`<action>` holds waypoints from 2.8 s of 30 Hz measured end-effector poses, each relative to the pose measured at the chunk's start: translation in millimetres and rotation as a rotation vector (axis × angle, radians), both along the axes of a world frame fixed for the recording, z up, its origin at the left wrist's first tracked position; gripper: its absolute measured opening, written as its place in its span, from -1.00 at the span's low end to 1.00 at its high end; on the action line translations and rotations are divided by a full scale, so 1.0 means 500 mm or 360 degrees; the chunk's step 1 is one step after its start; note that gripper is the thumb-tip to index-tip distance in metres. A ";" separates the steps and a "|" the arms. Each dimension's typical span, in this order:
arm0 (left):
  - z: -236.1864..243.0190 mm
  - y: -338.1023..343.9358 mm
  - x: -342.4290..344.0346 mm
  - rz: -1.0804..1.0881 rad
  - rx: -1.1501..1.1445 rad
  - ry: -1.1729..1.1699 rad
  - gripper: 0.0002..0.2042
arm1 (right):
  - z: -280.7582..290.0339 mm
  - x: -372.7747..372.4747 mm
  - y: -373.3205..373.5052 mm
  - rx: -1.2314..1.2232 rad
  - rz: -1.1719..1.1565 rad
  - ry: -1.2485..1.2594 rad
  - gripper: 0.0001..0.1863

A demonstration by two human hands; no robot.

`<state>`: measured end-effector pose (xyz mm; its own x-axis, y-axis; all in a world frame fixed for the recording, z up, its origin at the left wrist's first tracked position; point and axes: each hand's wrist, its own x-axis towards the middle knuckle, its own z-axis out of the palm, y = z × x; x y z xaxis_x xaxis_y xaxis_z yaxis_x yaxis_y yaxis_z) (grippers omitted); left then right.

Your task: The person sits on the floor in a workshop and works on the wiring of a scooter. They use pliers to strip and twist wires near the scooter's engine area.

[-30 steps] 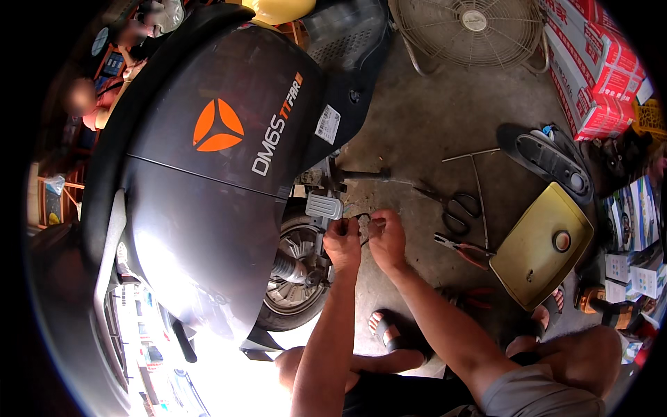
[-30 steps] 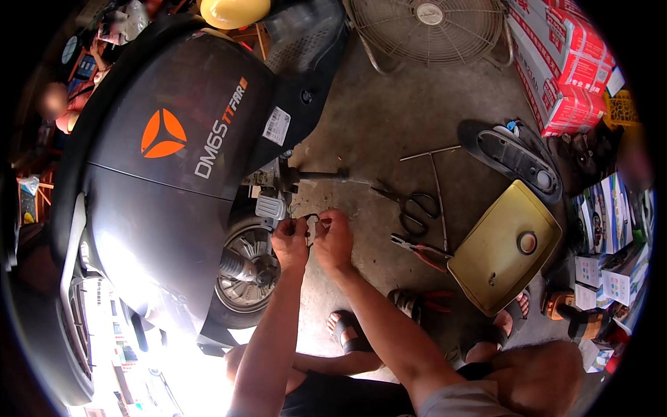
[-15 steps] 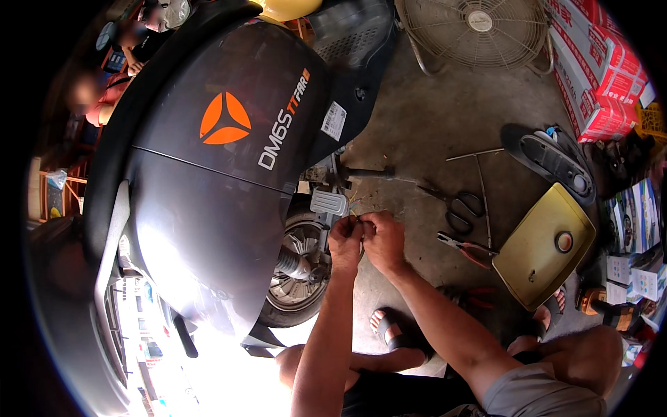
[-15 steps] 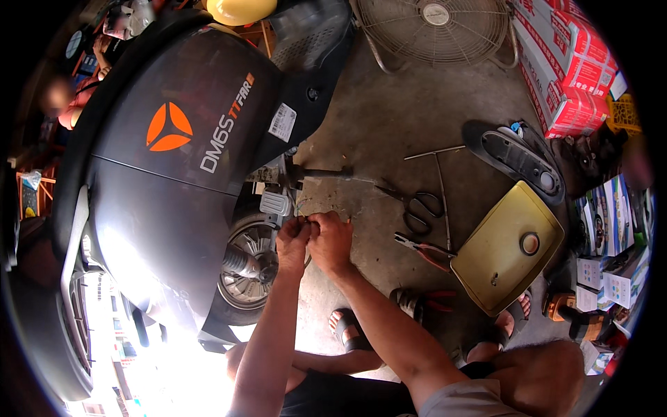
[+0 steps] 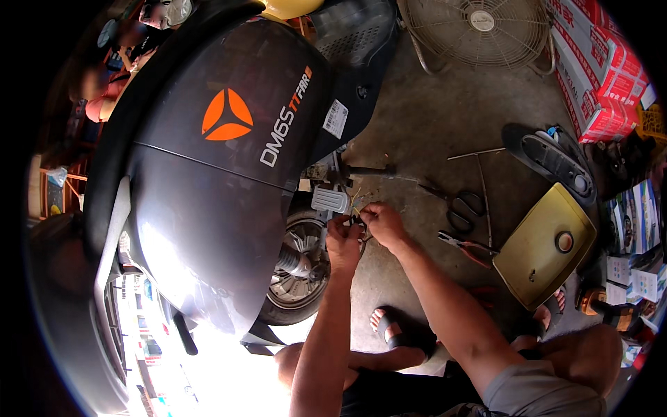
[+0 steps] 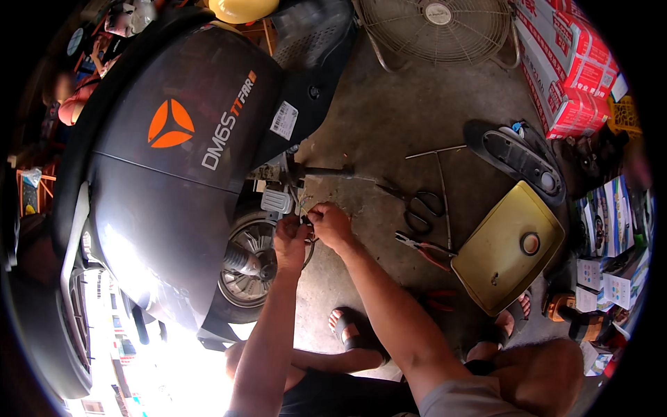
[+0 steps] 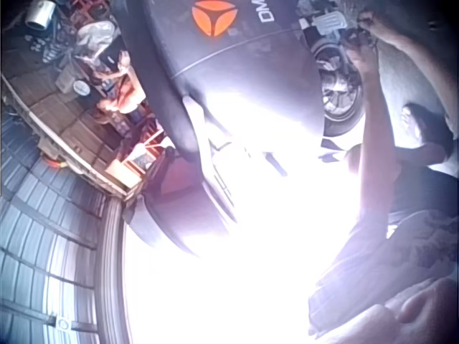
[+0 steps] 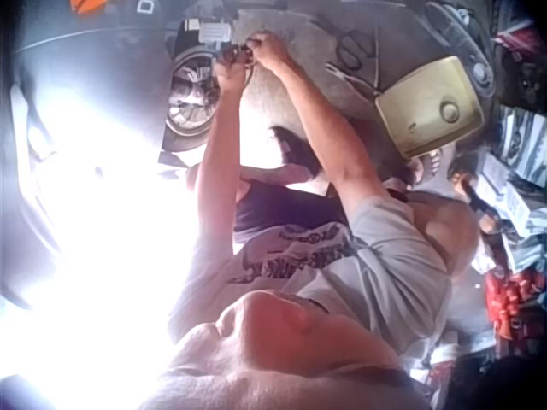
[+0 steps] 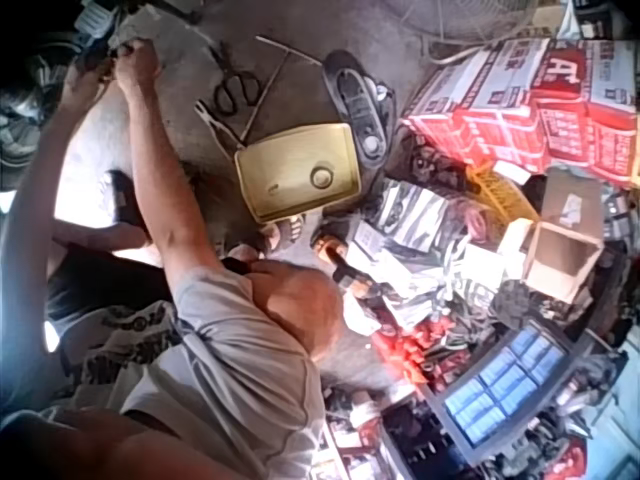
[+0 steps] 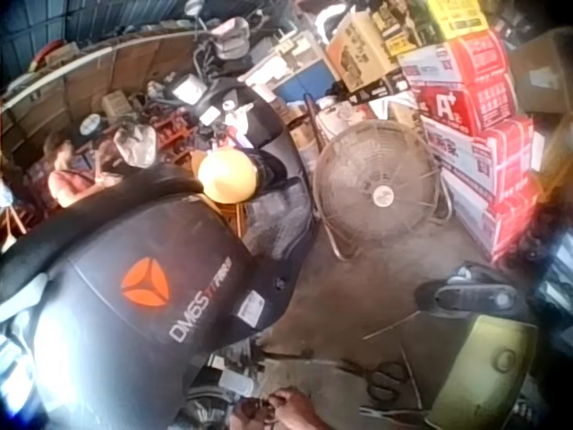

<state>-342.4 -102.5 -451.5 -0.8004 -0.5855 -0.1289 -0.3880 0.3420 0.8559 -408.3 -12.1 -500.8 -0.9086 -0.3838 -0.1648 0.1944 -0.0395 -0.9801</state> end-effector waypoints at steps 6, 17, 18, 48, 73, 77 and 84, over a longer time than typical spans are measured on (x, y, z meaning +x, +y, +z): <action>-0.001 -0.012 -0.001 -0.0156 -0.0158 -0.0083 -0.71 | -0.018 -0.020 0.025 -0.0570 0.0395 -0.0419 -0.87; 0.023 -0.010 -0.006 -0.0145 0.0464 -0.0162 -0.72 | -0.008 0.002 0.031 -0.0487 0.0049 -0.0204 -0.88; 0.019 -0.016 -0.006 -0.0175 0.0476 -0.0139 -0.72 | -0.009 0.005 0.029 -0.0432 -0.0003 -0.0133 -0.87; 0.046 0.003 -0.019 -0.0093 0.0748 -0.0027 -0.69 | -0.025 -0.001 0.030 -0.0027 -0.0087 -0.0058 -0.81; -0.002 -0.001 -0.017 -0.0168 0.0584 -0.0160 -0.89 | -0.003 -0.015 0.113 -0.0586 0.0384 -0.0324 -0.82; -0.007 -0.006 -0.017 -0.0230 0.0715 -0.0048 -0.88 | -0.008 -0.005 0.088 -0.0576 0.0269 -0.0165 -0.82; -0.015 -0.013 -0.015 -0.0261 0.0956 0.0007 -0.86 | 0.001 0.013 0.076 -0.0452 0.0108 -0.0021 -0.81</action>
